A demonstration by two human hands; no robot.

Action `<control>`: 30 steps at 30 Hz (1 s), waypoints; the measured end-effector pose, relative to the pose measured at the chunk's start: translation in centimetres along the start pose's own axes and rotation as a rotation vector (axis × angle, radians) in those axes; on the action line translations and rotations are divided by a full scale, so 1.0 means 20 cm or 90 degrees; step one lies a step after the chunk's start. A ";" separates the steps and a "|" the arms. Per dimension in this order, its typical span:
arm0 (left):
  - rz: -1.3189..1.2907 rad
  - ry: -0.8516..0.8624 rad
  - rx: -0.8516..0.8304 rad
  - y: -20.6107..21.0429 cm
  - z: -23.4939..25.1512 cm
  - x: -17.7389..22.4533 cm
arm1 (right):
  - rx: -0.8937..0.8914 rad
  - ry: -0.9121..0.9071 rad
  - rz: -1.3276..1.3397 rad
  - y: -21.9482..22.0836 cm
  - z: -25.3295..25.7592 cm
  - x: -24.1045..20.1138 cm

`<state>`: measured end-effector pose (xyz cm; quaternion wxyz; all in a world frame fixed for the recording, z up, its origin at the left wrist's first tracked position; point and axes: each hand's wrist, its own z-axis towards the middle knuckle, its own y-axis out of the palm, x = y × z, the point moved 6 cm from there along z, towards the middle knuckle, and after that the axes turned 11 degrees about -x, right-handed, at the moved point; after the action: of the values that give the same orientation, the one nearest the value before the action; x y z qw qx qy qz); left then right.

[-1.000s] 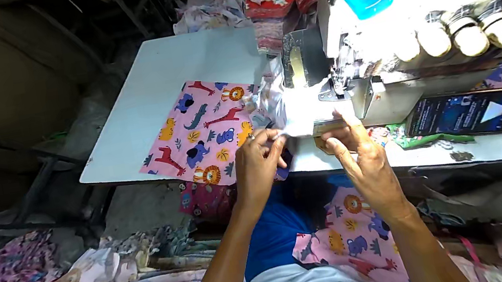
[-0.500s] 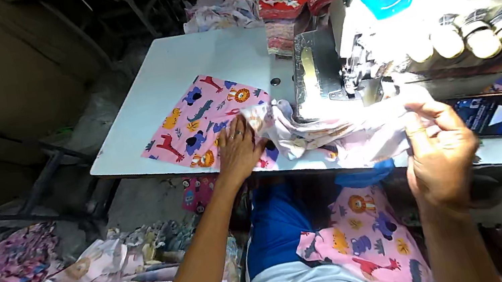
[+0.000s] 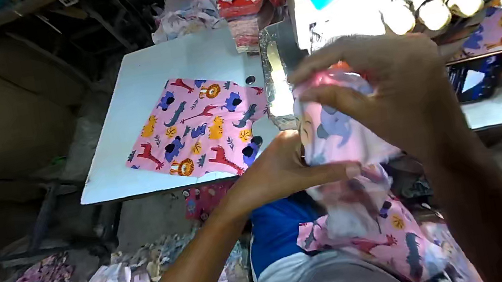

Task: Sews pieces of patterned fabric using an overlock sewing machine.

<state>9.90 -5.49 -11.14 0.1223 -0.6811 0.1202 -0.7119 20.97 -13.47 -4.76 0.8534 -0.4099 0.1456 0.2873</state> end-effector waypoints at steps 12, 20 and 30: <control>-0.301 -0.094 0.142 -0.11 0.00 0.13 | -0.023 0.219 0.722 0.30 -0.60 0.45; -0.170 0.157 0.441 -0.35 -0.17 0.30 | -0.086 0.381 0.446 0.35 -0.80 0.47; 0.348 -0.349 0.511 -0.65 -0.62 -0.47 | 0.131 0.274 0.143 0.05 -0.38 0.47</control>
<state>-2.14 9.90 -16.19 0.5789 -0.6855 -0.0243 -0.4410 27.64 -15.48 -14.60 0.8026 -0.3543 0.3969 0.2699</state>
